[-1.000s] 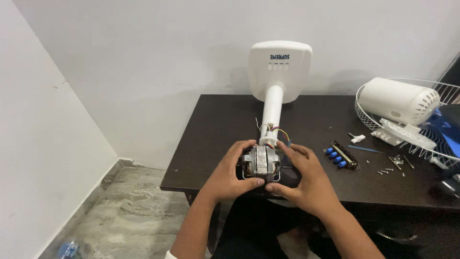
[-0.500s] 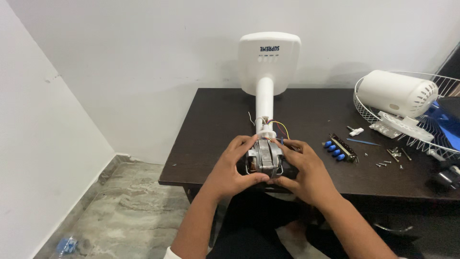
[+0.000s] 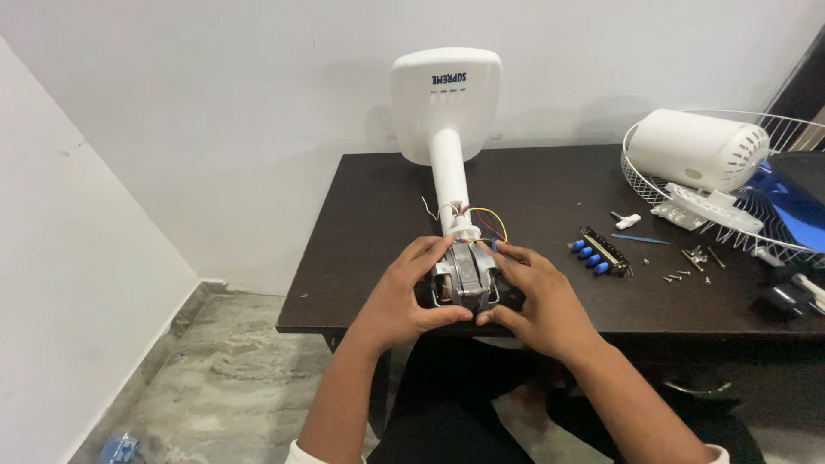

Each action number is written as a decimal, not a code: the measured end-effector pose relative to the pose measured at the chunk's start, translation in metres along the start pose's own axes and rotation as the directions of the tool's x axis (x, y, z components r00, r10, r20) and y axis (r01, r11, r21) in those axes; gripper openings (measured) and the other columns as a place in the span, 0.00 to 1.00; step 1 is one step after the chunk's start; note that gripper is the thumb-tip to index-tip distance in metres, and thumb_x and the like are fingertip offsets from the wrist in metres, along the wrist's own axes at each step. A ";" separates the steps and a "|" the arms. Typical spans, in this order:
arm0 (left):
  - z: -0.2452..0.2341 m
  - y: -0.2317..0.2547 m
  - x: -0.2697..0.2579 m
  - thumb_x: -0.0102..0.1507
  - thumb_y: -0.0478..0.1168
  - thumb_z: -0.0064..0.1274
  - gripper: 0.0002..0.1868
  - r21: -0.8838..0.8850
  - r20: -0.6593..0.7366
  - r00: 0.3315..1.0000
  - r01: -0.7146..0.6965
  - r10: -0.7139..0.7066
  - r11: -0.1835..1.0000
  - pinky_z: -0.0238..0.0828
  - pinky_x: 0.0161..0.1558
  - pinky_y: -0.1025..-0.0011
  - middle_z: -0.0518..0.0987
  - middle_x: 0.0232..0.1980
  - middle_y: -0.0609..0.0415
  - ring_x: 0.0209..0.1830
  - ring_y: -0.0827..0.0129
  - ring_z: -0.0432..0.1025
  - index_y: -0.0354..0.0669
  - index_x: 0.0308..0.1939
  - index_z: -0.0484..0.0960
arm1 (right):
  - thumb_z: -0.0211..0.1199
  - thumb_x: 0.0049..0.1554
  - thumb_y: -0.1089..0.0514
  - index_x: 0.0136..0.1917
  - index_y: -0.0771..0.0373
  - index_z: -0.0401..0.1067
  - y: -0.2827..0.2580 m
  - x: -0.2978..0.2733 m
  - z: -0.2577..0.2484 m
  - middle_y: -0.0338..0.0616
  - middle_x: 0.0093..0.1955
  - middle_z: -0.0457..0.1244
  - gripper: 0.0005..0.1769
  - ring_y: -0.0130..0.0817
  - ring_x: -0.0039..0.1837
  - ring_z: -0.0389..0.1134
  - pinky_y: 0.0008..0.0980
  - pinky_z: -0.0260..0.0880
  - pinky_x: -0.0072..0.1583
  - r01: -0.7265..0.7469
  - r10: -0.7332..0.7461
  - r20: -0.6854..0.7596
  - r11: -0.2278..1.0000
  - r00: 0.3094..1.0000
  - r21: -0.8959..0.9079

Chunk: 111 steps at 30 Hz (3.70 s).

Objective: The person is repairing an electric fan motor. They use a screwdriver to adjust internal components and wires while holding the motor assembly. The fan housing and blades are disassembled on the table.

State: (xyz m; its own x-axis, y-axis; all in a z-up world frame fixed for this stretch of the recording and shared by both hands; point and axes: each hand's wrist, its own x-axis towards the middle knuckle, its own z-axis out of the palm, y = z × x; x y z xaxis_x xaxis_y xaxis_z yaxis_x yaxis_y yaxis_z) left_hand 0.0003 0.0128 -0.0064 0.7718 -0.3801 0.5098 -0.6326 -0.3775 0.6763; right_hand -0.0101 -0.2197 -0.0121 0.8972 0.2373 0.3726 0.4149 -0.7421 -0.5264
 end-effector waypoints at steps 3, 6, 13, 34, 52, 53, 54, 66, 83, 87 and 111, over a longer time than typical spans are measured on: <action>0.000 -0.002 0.001 0.46 0.47 0.73 0.52 -0.073 0.013 0.999 0.034 -0.033 0.997 0.66 0.69 0.62 0.72 0.70 0.51 0.70 0.58 0.70 0.46 0.73 0.69 | 0.79 0.38 0.44 0.72 0.54 0.66 -0.002 -0.002 0.002 0.53 0.69 0.61 0.51 0.52 0.68 0.63 0.47 0.63 0.64 0.173 -0.181 -0.127 0.982 0.975 -0.074; -0.001 -0.002 0.002 0.45 0.46 0.73 0.51 -0.132 0.011 0.999 0.054 -0.053 0.990 0.65 0.71 0.60 0.72 0.71 0.52 0.72 0.58 0.68 0.51 0.72 0.71 | 0.79 0.38 0.42 0.72 0.53 0.67 -0.003 -0.002 0.004 0.52 0.63 0.65 0.50 0.50 0.65 0.65 0.45 0.65 0.63 0.143 -0.154 -0.140 0.986 0.978 -0.080; -0.001 -0.007 0.000 0.43 0.43 0.75 0.46 -0.063 -0.117 0.983 0.136 -0.143 0.989 0.61 0.72 0.60 0.73 0.71 0.55 0.74 0.61 0.65 0.55 0.66 0.76 | 0.75 0.46 0.44 0.72 0.63 0.65 0.002 -0.008 0.007 0.51 0.58 0.68 0.46 0.48 0.62 0.67 0.45 0.65 0.63 0.279 -0.292 -0.208 0.956 0.934 -0.089; 0.025 -0.014 0.005 0.56 0.51 0.66 0.46 0.234 -0.316 0.945 0.168 -0.089 0.958 0.58 0.68 0.53 0.63 0.72 0.41 0.74 0.48 0.58 0.42 0.72 0.62 | 0.47 0.55 0.76 0.66 0.57 0.73 0.024 -0.006 0.011 0.44 0.58 0.72 0.31 0.32 0.53 0.78 0.29 0.76 0.55 0.079 -0.012 -0.123 0.832 0.992 0.549; 0.016 -0.027 0.003 0.60 0.43 0.58 0.34 0.144 -0.395 0.916 0.141 -0.074 0.979 0.57 0.73 0.55 0.63 0.76 0.45 0.77 0.51 0.59 0.42 0.71 0.70 | 0.54 0.59 0.69 0.64 0.67 0.73 0.041 -0.001 0.012 0.45 0.61 0.71 0.20 0.30 0.60 0.74 0.28 0.71 0.60 -0.054 0.252 -0.248 0.794 0.935 0.605; 0.016 -0.026 0.003 0.59 0.43 0.59 0.35 0.149 -0.398 0.915 0.142 -0.072 0.979 0.58 0.73 0.55 0.64 0.75 0.45 0.77 0.51 0.59 0.43 0.71 0.70 | 0.55 0.58 0.69 0.64 0.67 0.73 0.040 -0.002 0.011 0.45 0.60 0.72 0.21 0.30 0.62 0.73 0.29 0.70 0.62 -0.046 0.231 -0.259 0.822 0.938 0.568; 0.017 -0.024 0.004 0.57 0.45 0.62 0.40 0.164 -0.393 0.915 0.166 -0.090 0.973 0.57 0.72 0.55 0.63 0.75 0.43 0.77 0.50 0.57 0.42 0.72 0.66 | 0.56 0.57 0.68 0.64 0.65 0.73 0.038 -0.002 0.009 0.45 0.60 0.72 0.21 0.30 0.62 0.73 0.29 0.70 0.62 -0.087 0.252 -0.234 0.832 0.939 0.547; 0.023 -0.010 0.006 0.53 0.52 0.67 0.53 0.183 -0.444 0.867 0.334 -0.225 0.925 0.61 0.69 0.54 0.62 0.75 0.41 0.75 0.50 0.60 0.40 0.76 0.56 | 0.64 0.49 0.60 0.67 0.58 0.71 0.012 -0.008 0.001 0.50 0.70 0.63 0.31 0.47 0.67 0.66 0.39 0.64 0.67 -0.162 0.186 -0.212 0.979 0.959 0.123; 0.025 0.002 0.005 0.52 0.53 0.68 0.52 0.265 -0.450 0.872 0.338 -0.194 0.903 0.66 0.63 0.55 0.65 0.71 0.41 0.70 0.49 0.65 0.40 0.74 0.58 | 0.65 0.49 0.58 0.69 0.58 0.70 0.016 -0.007 0.007 0.55 0.73 0.58 0.32 0.49 0.73 0.59 0.41 0.59 0.70 -0.237 0.241 -0.199 0.970 0.950 0.043; 0.024 0.007 0.004 0.50 0.51 0.68 0.51 0.203 -0.466 0.858 0.343 -0.218 0.917 0.66 0.63 0.55 0.68 0.70 0.44 0.68 0.51 0.67 0.45 0.73 0.60 | 0.63 0.50 0.59 0.68 0.63 0.69 0.021 -0.006 0.011 0.50 0.72 0.61 0.31 0.48 0.79 0.52 0.43 0.54 0.73 -0.134 0.121 -0.202 0.989 0.972 -0.054; 0.021 -0.012 0.004 0.58 0.50 0.61 0.47 0.263 -0.459 0.877 0.284 -0.139 0.922 0.59 0.69 0.55 0.65 0.74 0.37 0.74 0.46 0.60 0.43 0.77 0.56 | 0.65 0.55 0.58 0.63 0.60 0.76 0.015 -0.020 0.007 0.50 0.64 0.67 0.22 0.44 0.71 0.65 0.38 0.63 0.69 -0.025 0.104 -0.406 0.981 0.908 0.194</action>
State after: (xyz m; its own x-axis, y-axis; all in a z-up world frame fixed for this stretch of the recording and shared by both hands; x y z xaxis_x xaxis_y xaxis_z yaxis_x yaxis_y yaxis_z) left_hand 0.0095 -0.0025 -0.0236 0.7950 0.1068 0.5971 -0.3812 -0.6778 0.6287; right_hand -0.0210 -0.2319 -0.0330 0.7959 -0.1160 0.5942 0.4138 -0.6121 -0.6739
